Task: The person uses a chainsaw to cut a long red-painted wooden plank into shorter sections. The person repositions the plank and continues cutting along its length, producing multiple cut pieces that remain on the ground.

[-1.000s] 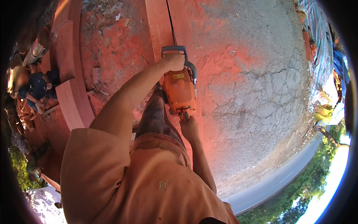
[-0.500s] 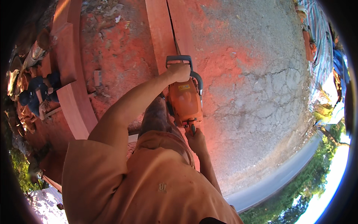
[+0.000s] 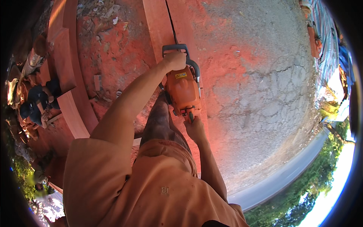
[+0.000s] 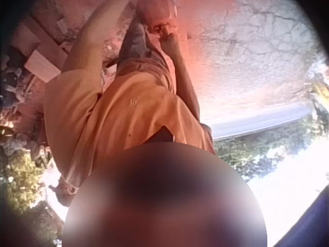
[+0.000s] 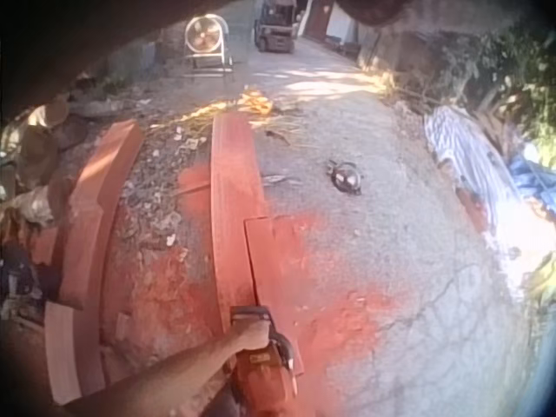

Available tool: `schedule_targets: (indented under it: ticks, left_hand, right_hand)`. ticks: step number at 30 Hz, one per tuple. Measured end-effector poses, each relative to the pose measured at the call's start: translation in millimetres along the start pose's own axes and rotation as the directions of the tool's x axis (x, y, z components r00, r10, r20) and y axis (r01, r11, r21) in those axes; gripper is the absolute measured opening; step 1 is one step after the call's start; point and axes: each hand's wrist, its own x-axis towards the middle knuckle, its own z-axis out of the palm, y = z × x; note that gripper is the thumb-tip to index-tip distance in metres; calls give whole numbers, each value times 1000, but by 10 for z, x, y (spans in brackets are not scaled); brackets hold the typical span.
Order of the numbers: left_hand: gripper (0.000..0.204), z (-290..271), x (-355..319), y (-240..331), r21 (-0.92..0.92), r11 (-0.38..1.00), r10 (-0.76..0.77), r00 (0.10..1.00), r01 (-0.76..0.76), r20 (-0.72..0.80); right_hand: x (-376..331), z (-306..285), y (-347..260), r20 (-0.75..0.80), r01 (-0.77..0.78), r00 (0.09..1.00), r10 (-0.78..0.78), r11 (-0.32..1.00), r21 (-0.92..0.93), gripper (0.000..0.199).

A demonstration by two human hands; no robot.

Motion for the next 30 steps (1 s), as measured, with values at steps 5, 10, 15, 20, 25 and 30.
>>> schedule_targets:
  ticks: [5, 10, 15, 20, 25, 30]
  left_hand:
    - [43, -135, 20, -18, 10, 1000, -7, 997, 6, 72]
    - [43, 100, 215, -218, 267, 930, 255, 966, -254, 31]
    - [44, 195, 230, -287, 259, 917, 332, 941, -304, -69]
    - [45, 107, 152, -172, 111, 984, 135, 991, -137, 25]
    - [46, 130, 94, -97, 360, 843, 379, 916, -400, 128]
    - [52, 120, 77, 28, 48, 997, 54, 988, -61, 142]
  right_hand:
    - [104, 30, -77, 17, -14, 1000, 14, 1000, -7, 37]
    - [152, 3, -107, 36, -22, 999, 21, 1000, 19, 35]
    - [129, -31, -112, 9, 9, 1000, -9, 1000, 10, 32]
    - [23, -39, -120, 20, -41, 999, 41, 999, 28, 31]
    - [-139, -101, -93, 40, -45, 998, 45, 999, -3, 33]
    - [-278, -169, -129, 32, -44, 999, 43, 999, 30, 32]
